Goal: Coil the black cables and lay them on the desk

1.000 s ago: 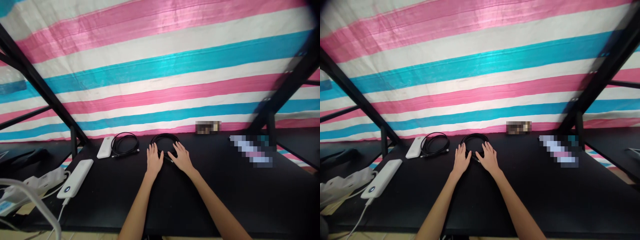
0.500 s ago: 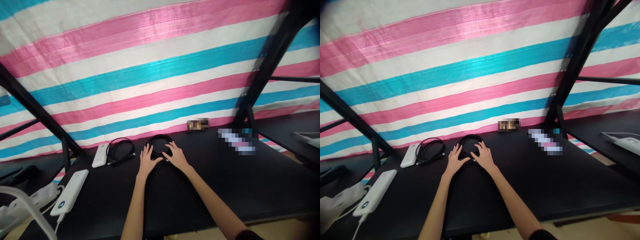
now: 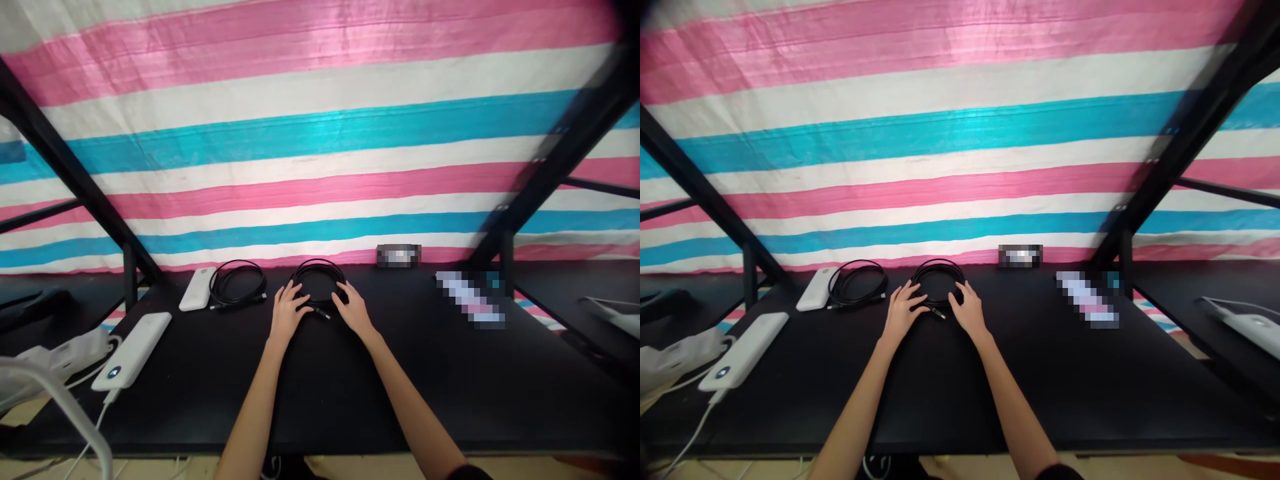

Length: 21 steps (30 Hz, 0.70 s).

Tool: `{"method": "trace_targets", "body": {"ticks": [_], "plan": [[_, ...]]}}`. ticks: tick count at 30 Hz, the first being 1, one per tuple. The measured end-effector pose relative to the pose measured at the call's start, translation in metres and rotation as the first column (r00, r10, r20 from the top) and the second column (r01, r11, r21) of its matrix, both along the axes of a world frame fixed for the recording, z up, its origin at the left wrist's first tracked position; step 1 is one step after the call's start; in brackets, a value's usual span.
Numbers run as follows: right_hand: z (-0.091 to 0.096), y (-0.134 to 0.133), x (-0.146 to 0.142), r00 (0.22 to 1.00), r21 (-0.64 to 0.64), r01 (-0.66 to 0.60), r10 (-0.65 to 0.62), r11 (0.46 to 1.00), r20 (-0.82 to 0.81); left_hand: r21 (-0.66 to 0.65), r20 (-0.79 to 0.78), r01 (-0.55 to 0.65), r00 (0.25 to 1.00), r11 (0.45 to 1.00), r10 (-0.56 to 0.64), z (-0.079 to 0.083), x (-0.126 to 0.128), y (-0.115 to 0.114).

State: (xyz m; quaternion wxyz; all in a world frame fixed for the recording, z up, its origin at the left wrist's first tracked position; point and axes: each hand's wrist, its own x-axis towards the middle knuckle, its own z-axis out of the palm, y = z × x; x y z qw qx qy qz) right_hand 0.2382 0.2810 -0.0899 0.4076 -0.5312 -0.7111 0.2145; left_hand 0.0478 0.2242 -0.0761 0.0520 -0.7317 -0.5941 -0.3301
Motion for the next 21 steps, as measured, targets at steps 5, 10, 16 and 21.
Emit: {"method": "trace_targets", "body": {"ticks": [5,10,16,21], "plan": [[-0.005,-0.002,-0.003,1.0,0.047,-0.022,0.021,0.999,0.017,0.076,0.022,-0.027,0.999,0.997,0.025,-0.004,0.007,-0.001],[-0.005,-0.003,-0.002,0.999,0.047,-0.035,0.035,0.998,-0.006,0.081,0.006,-0.043,0.999,0.996,0.042,-0.003,0.011,-0.004],[-0.004,-0.003,-0.002,0.997,0.07,0.011,-0.005,0.997,-0.082,0.195,0.066,-0.122,0.992,0.973,0.111,-0.004,0.015,-0.005],[-0.002,-0.004,-0.002,0.991,0.093,0.05,-0.037,0.994,-0.13,0.188,0.112,-0.169,0.982,0.968,0.15,0.004,0.019,-0.003]]}}
